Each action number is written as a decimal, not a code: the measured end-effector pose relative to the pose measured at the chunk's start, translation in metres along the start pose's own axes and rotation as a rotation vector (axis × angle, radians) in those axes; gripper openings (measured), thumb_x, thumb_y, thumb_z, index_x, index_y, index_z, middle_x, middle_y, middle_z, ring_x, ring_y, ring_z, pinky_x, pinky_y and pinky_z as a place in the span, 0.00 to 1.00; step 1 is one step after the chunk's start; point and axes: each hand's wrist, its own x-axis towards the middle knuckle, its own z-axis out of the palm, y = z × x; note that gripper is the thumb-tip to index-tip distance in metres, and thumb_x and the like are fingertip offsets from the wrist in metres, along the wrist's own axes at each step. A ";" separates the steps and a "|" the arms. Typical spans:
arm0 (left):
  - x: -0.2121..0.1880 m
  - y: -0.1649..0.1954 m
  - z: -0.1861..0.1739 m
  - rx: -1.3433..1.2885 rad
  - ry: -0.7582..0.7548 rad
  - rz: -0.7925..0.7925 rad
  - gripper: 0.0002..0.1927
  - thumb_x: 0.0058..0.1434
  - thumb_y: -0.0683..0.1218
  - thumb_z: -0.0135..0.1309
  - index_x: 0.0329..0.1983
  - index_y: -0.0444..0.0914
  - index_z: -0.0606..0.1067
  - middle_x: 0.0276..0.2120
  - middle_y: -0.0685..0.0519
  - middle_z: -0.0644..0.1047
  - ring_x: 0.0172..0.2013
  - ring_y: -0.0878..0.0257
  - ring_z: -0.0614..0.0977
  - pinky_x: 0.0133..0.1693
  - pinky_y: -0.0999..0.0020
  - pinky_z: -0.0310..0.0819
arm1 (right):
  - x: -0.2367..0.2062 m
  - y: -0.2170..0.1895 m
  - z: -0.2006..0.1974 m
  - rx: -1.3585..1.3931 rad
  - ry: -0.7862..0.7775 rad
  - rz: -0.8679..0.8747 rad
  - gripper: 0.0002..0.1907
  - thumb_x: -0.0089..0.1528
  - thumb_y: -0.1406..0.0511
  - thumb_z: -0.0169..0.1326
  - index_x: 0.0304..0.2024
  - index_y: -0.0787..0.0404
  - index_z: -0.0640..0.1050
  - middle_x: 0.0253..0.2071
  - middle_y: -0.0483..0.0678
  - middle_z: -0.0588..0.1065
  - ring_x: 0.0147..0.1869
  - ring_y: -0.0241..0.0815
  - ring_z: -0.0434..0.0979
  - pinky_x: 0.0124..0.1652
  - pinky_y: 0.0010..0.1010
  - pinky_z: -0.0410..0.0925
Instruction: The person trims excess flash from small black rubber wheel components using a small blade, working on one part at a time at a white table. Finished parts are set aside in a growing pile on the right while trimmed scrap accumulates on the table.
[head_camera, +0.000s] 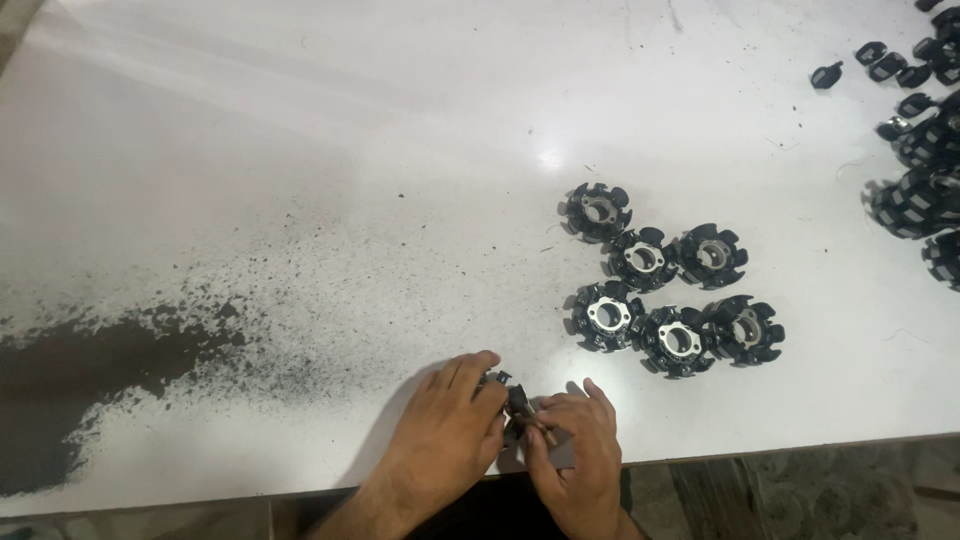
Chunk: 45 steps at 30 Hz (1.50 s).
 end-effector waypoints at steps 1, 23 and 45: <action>0.000 -0.001 0.003 -0.023 -0.015 -0.049 0.15 0.56 0.44 0.61 0.45 0.34 0.75 0.57 0.42 0.71 0.58 0.46 0.73 0.56 0.48 0.67 | -0.001 0.001 0.000 0.004 -0.003 0.003 0.12 0.55 0.71 0.61 0.41 0.60 0.75 0.40 0.49 0.79 0.51 0.47 0.82 0.67 0.56 0.61; -0.019 0.003 0.029 -0.096 0.219 -0.171 0.09 0.51 0.41 0.63 0.35 0.39 0.78 0.54 0.47 0.75 0.61 0.47 0.72 0.60 0.48 0.65 | 0.012 -0.009 -0.007 0.048 -0.102 -0.028 0.13 0.53 0.73 0.64 0.39 0.60 0.78 0.37 0.46 0.79 0.45 0.45 0.82 0.65 0.53 0.66; -0.023 -0.001 0.051 0.006 0.323 -0.156 0.08 0.55 0.39 0.58 0.37 0.33 0.75 0.52 0.43 0.74 0.62 0.45 0.71 0.61 0.46 0.65 | 0.009 -0.008 -0.006 0.014 -0.126 -0.108 0.14 0.52 0.73 0.65 0.39 0.61 0.78 0.39 0.48 0.79 0.47 0.45 0.82 0.63 0.53 0.68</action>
